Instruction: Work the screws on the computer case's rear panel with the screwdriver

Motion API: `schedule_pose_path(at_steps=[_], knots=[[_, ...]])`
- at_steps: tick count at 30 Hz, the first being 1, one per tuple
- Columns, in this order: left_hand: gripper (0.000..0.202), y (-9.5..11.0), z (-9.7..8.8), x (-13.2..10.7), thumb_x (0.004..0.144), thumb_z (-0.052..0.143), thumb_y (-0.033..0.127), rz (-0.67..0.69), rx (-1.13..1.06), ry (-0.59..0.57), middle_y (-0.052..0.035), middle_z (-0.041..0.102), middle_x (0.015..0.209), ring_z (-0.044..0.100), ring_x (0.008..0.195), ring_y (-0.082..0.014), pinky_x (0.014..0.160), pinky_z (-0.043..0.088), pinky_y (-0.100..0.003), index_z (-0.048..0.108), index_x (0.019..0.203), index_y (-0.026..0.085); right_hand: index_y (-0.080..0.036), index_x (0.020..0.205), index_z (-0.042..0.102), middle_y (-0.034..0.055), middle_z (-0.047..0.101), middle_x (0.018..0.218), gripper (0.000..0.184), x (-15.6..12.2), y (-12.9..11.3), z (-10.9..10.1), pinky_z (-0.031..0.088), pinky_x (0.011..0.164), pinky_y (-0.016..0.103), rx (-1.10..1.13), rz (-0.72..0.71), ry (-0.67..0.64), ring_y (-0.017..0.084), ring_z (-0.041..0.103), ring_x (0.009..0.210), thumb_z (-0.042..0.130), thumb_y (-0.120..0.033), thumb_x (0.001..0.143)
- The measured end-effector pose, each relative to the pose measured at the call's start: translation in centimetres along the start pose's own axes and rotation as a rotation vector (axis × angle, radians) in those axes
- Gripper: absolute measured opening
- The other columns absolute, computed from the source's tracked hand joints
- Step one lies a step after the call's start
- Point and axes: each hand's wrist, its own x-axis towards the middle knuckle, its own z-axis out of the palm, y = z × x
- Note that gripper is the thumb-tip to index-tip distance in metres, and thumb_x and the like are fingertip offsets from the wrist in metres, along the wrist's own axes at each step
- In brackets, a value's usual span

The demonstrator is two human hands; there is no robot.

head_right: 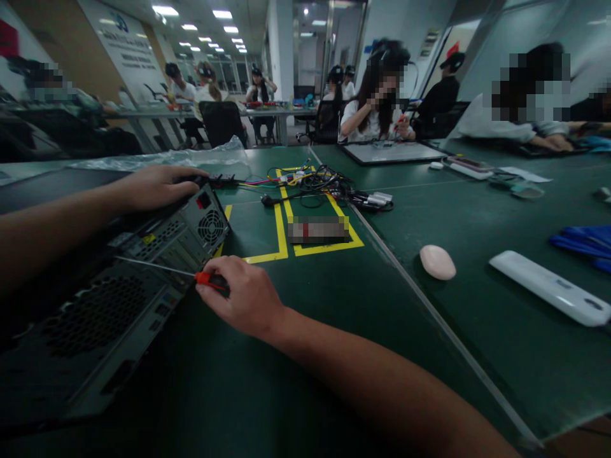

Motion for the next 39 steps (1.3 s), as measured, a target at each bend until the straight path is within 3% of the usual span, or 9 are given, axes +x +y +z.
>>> schedule_pose_path(at_steps=[16, 26, 31, 39], knots=[[0.074, -1.0, 0.5, 0.6, 0.087, 0.047, 0.059, 0.027, -0.053, 0.042, -0.0117, 0.075, 0.134, 0.065, 0.125, -0.044, 0.11, 0.049, -0.054, 0.066, 0.15, 0.026, -0.02, 0.111, 0.068, 0.006, 0.075, 0.101, 0.023, -0.1, 0.0, 0.0, 0.057, 0.083, 0.033, -0.025, -0.006, 0.008, 0.019, 0.07, 0.089, 0.069, -0.04, 0.1], [0.076, -1.3, 0.8, 0.8, 0.087, 0.045, 0.059, 0.037, -0.066, 0.061, -0.0101, 0.072, 0.14, 0.066, 0.126, -0.0405, 0.112, 0.048, -0.048, 0.065, 0.151, 0.024, -0.018, 0.108, 0.073, 0.0066, 0.075, 0.095, 0.031, 0.1, -0.1, -0.3, 0.055, 0.081, 0.031, -0.03, -0.023, -0.008, 0.018, 0.07, 0.087, 0.059, -0.045, 0.106], [0.076, -1.2, 0.7, 0.7, 0.087, 0.047, 0.059, 0.03, -0.073, 0.047, -0.0107, 0.072, 0.141, 0.066, 0.126, -0.0407, 0.112, 0.048, -0.048, 0.065, 0.152, 0.024, -0.018, 0.119, 0.066, 0.0067, 0.075, 0.103, 0.033, 0.0, -0.2, -0.1, 0.057, 0.081, 0.032, -0.004, -0.022, 0.022, 0.019, 0.071, 0.09, 0.07, -0.042, 0.097], [0.074, -1.0, 0.7, 0.5, 0.086, 0.048, 0.058, 0.037, -0.088, 0.069, -0.0103, 0.072, 0.141, 0.064, 0.13, -0.0418, 0.114, 0.046, -0.05, 0.066, 0.15, 0.026, -0.021, 0.108, 0.066, 0.005, 0.074, 0.101, 0.016, 0.1, 0.0, -0.2, 0.058, 0.081, 0.032, -0.03, -0.056, 0.012, 0.018, 0.071, 0.089, 0.068, -0.035, 0.099]])
